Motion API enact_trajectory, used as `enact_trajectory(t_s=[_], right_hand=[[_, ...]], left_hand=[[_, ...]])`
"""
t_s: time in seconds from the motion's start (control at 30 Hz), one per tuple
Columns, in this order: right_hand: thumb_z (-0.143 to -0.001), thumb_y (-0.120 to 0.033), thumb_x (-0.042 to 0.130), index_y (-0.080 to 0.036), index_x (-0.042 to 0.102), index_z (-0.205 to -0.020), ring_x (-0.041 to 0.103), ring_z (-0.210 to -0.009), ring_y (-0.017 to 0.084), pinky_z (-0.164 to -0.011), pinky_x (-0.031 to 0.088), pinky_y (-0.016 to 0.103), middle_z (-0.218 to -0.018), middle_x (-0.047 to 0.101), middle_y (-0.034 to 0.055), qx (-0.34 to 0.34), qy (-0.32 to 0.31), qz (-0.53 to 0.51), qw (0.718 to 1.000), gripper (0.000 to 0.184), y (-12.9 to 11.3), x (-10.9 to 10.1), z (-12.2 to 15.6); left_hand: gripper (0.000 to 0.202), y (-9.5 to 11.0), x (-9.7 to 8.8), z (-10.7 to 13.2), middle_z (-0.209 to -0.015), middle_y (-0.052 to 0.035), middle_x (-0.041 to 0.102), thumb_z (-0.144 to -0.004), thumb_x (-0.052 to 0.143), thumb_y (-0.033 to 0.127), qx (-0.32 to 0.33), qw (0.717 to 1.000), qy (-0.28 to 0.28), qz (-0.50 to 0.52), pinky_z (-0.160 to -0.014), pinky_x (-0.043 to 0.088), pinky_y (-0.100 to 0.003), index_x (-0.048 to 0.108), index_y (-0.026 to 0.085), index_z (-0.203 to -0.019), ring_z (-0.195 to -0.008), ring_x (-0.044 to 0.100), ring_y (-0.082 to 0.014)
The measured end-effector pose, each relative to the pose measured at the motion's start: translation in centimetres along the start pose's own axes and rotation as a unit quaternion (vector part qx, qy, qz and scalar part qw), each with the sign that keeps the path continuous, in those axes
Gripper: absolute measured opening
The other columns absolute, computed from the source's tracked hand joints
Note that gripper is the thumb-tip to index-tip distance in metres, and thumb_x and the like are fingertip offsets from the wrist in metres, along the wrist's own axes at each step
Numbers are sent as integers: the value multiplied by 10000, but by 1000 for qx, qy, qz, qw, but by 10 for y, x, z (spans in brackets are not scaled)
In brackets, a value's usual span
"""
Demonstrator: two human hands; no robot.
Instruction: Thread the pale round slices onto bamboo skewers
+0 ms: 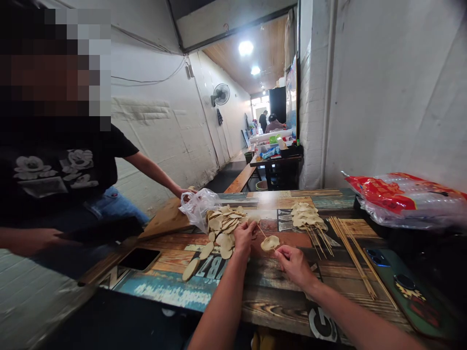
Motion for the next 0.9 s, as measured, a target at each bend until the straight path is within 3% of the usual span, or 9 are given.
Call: enact_trajectory(t_s=[0.13,0.43,0.9], right_hand=[[-844,-383,459,-175,624,-665,505,-483,130,-524,359,239,-487,543,-25,-14,-10,1,1000,320,1,0,-1],[-870,-375,453,-171,663,-684,551,-532,144,-570,387,248,-524,585,-11,-18,-26,37,999,347,11,1,-6],[-835,-402,474,-166,670,-693,532,-514,144,-561,377,250,-507,565,-15,-12,-7,26,1000,338,9,-1,-9]], left_hand=[[352,7,1,0,-616,13,620,-508,846,401,-2,999,-14,40,-524,403,-200,677,147,-685,-538,536,-85],[289,3,-2,0,-697,-54,680,-596,823,323,-84,991,-33,97,-532,429,-207,658,128,-732,-582,588,-109],[375,-4,5,-1,-733,-64,686,-556,852,347,-89,988,-63,111,-518,398,-198,691,110,-798,-580,575,-102]])
Point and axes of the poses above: each hand's wrist, its own z-axis away from the middle knuckle, its own x-axis out of the palm, y = z × x, the point moved 8 cm from there along -z, towards the middle knuckle
